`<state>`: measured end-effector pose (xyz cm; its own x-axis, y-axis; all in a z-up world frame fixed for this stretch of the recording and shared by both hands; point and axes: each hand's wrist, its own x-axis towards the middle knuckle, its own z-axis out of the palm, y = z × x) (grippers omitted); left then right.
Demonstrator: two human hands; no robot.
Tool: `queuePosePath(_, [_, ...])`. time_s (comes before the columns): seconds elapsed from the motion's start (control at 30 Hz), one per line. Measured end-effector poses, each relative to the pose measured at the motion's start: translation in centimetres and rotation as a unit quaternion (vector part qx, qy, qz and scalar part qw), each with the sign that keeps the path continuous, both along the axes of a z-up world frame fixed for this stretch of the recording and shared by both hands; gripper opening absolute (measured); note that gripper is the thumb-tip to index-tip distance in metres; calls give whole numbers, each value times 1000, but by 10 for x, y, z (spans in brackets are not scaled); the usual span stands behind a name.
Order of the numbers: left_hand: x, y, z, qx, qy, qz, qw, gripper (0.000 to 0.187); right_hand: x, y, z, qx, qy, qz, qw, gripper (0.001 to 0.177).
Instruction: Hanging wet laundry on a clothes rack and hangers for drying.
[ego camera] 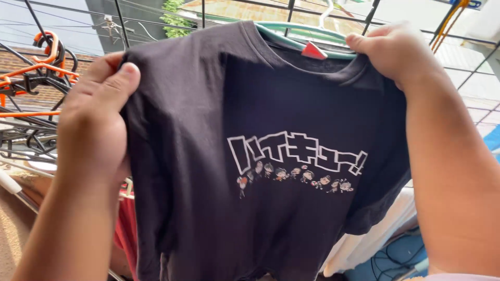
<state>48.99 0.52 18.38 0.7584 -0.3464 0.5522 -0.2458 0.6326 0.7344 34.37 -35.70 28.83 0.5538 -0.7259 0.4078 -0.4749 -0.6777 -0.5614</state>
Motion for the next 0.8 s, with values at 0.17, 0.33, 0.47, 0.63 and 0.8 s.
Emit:
queuePosePath(0.17, [28,2,-25,-1,11,57,998,23,42,-43,-20,-62,3,107,992,46])
queuePosePath(0.33, [54,36,-72,16,41,127,991,18,28,-5,-35,-109,98,172,974,52])
queuePosePath(0.47, [43,48,-91,138,21,138,981,27,-1,-33,-51,-120,73,223,965,47])
queuePosePath(0.63, [23,51,-114,374,65,-2,925,69,-49,-103,-112,146,-6,362,921,55])
queuePosePath(0.8, [32,48,-173,393,58,-129,909,79,-79,-99,-206,362,-100,343,861,78])
